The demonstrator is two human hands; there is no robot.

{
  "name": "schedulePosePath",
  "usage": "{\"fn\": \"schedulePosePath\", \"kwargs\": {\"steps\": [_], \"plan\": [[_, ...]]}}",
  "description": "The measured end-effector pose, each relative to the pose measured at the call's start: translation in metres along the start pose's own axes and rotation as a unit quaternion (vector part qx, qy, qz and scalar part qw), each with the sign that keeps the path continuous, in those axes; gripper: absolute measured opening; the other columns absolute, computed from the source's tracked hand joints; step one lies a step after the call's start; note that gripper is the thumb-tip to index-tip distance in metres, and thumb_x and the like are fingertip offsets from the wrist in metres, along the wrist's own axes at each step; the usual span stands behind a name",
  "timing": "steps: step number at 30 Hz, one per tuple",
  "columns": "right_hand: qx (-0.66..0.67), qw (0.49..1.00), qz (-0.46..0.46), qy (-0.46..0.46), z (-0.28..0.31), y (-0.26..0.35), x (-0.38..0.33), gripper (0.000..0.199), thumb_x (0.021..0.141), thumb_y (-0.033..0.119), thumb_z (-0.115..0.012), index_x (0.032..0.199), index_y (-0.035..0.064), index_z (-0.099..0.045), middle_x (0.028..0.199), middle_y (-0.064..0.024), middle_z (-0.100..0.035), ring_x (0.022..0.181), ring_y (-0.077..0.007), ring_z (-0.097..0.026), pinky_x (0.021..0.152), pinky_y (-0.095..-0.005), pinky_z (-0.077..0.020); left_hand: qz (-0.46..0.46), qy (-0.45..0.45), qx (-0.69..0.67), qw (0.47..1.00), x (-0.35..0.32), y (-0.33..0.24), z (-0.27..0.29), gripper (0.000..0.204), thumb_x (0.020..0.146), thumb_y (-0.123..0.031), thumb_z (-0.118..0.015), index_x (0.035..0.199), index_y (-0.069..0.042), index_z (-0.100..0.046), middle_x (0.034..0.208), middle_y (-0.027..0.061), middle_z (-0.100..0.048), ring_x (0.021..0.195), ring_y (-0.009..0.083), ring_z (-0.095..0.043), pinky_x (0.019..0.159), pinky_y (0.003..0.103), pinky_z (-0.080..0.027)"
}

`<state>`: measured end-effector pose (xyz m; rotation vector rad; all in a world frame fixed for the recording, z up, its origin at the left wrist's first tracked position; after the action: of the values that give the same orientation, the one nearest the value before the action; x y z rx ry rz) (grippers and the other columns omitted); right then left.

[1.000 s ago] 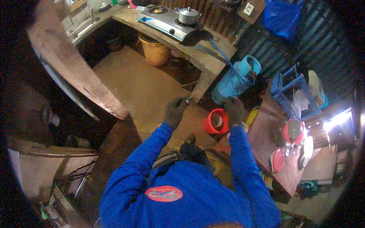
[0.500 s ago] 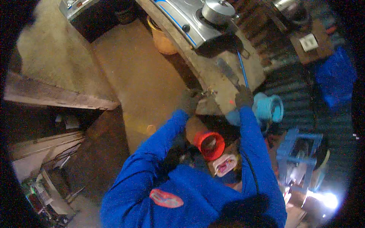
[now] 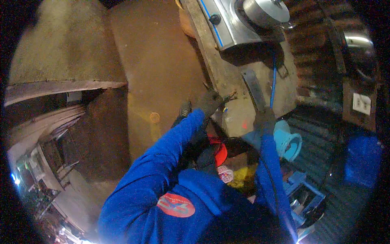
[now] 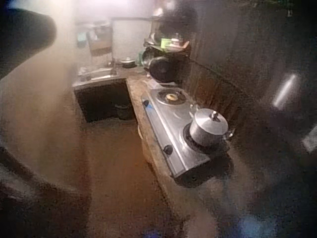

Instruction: The person strips and twists the ends of two wires, then connects them to terminals on a power tool. They move around the workshop to reach a different area and continue handling the wires.

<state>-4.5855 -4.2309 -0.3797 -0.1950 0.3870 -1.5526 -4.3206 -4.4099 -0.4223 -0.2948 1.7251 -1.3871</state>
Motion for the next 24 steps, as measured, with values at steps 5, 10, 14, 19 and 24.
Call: {"fn": "schedulePosePath", "kwargs": {"steps": [5, 10, 14, 19, 24], "plan": [[0.219, 0.967, -0.07, -0.109, 0.061, 0.039, -0.069, 0.044, 0.083, 0.041, -0.073, 0.12, 0.017, -0.074, 0.118, -0.0125, -0.073, 0.115, -0.037, -0.066, 0.101, -0.0501, -0.0516, 0.025, -0.007, 0.079, 0.997, 0.004, 0.02, -0.004, 0.03, 0.096, -0.032, -0.068, 0.101, -0.002, -0.072, 0.092, 0.0118, -0.075, 0.087, 0.0247, -0.07, 0.08, 0.041, -0.055], [0.399, 0.911, -0.096, 0.028, 0.026, 0.092, -0.054, 0.041, 0.085, 0.04, -0.07, 0.118, 0.0173, -0.074, 0.116, -0.0159, -0.072, 0.112, -0.0392, -0.066, 0.096, -0.052, -0.0524, 0.076, 0.028, 0.034, 0.996, 0.004, 0.023, -0.011, 0.036, 0.097, -0.038, -0.065, 0.102, -0.003, -0.073, 0.093, 0.0102, -0.074, 0.082, 0.0209, -0.067, 0.074, 0.038, -0.053], [0.43, 0.894, -0.084, 0.093, 0.021, 0.105, -0.035, 0.038, 0.087, 0.039, -0.067, 0.117, 0.0176, -0.074, 0.114, -0.0186, -0.071, 0.11, -0.0409, -0.066, 0.092, -0.0535, -0.053, 0.087, -0.034, 0.011, 0.996, 0.01, 0.031, -0.015, 0.038, 0.097, -0.036, -0.064, 0.109, -0.001, -0.073, 0.096, 0.0117, -0.074, 0.08, 0.0205, -0.066, 0.075, 0.038, -0.053], [0.456, 0.879, -0.064, 0.124, 0.013, 0.11, -0.023, 0.035, 0.089, 0.039, -0.064, 0.115, 0.0179, -0.075, 0.113, -0.022, -0.07, 0.107, -0.0431, -0.066, 0.087, -0.0554, -0.0537, 0.044, -0.059, 0.013, 0.997, 0.006, 0.019, -0.009, 0.046, 0.096, -0.037, -0.064, 0.121, 0.001, -0.071, 0.099, 0.0151, -0.075, 0.084, 0.0239, -0.068, 0.08, 0.04, -0.053], [0.469, 0.871, -0.061, 0.131, 0.01, 0.111, -0.024, 0.044, 0.092, 0.045, -0.062, 0.124, 0.0178, -0.071, 0.119, -0.0231, -0.069, 0.113, -0.0407, -0.065, 0.092, -0.0527, -0.0526, 0.034, -0.044, 0.122, 0.991, 0.001, 0.006, -0.006, 0.047, 0.098, -0.036, -0.062, 0.126, 0.001, -0.069, 0.108, 0.0227, -0.075, 0.097, 0.0332, -0.072, 0.091, 0.046, -0.053]]}}
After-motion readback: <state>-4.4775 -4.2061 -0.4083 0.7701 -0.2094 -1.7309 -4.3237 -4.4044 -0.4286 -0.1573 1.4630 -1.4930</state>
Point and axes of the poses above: each hand's wrist, its own x-axis towards the middle knuckle, its own z-axis out of the back of the hand, y = z × x, the point moved 5 cm from there along x, towards the middle knuckle
